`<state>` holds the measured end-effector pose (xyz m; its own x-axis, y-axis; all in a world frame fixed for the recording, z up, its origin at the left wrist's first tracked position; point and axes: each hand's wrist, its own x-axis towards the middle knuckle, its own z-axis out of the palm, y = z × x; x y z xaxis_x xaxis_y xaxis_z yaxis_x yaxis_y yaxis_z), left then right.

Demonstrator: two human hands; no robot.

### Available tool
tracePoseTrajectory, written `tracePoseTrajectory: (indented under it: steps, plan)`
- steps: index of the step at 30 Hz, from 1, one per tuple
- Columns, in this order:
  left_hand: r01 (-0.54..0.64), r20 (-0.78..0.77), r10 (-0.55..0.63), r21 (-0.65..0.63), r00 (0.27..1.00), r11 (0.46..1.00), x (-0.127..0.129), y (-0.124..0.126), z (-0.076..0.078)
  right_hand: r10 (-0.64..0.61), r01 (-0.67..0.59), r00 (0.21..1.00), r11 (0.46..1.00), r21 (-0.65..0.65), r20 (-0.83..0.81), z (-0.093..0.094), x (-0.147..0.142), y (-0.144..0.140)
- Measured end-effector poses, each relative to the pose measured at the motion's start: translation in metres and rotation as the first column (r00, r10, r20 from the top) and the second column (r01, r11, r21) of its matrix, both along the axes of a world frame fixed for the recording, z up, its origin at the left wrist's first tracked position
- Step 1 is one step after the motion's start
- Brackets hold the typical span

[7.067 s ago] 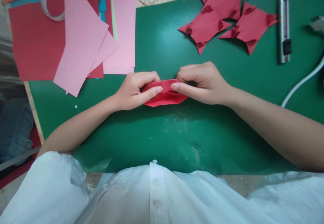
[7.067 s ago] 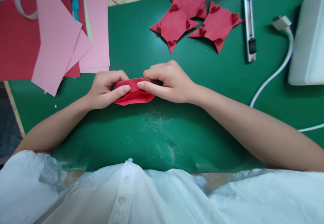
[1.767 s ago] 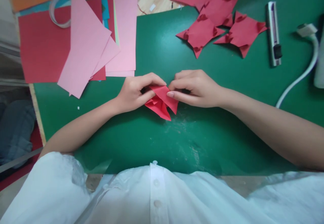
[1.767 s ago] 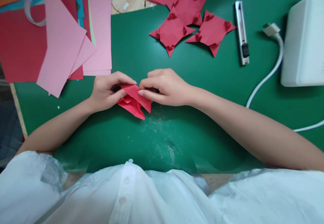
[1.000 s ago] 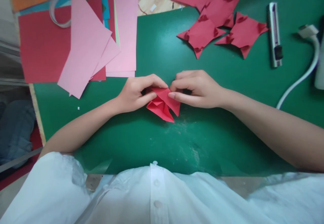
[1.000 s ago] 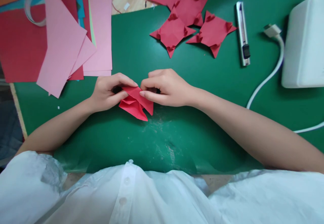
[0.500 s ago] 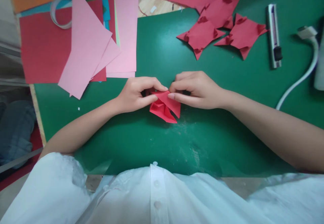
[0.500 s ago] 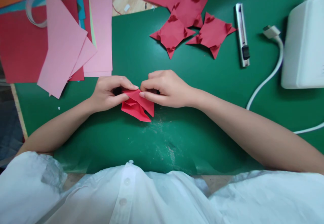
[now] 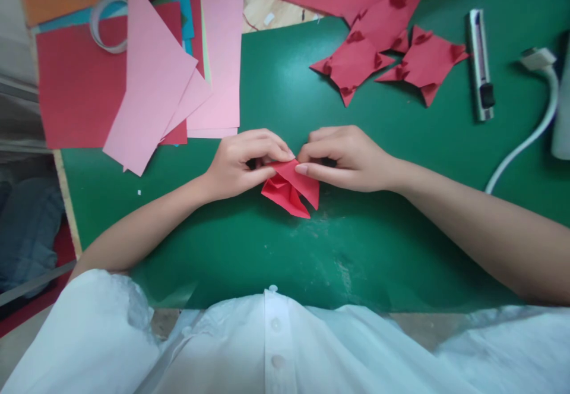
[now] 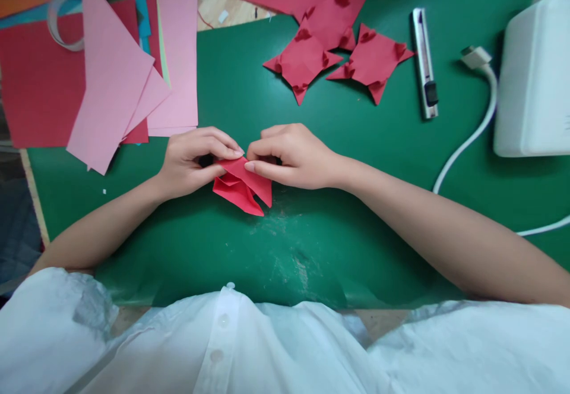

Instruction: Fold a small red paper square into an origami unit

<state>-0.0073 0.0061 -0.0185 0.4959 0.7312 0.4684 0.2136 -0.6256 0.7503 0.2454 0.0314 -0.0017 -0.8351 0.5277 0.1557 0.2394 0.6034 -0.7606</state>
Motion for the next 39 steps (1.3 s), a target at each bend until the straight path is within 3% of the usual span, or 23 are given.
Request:
tracePoseTrajectory:
  steps: [6,16,25,39]
  plan:
    - [-0.024,-0.036,0.023,-0.028,0.999,0.999,-0.003,-0.003,-0.002,-0.034,0.034,0.999,0.999,-0.037,0.0,0.001,0.0,-0.001]
    - [0.002,0.051,0.0,-0.037,0.999,0.999,0.0,-0.004,0.001,-0.072,0.068,0.997,0.989,-0.133,-0.024,0.006,0.0,-0.001]
    - [-0.016,-0.045,0.015,-0.01,0.999,1.0,-0.001,-0.003,0.002,-0.048,0.047,0.999,0.997,-0.062,-0.019,0.002,-0.001,-0.001]
    - [-0.092,-0.067,0.112,0.253,0.991,0.963,0.005,-0.011,0.005,-0.033,0.034,0.999,0.998,-0.047,0.024,0.003,-0.002,0.0]
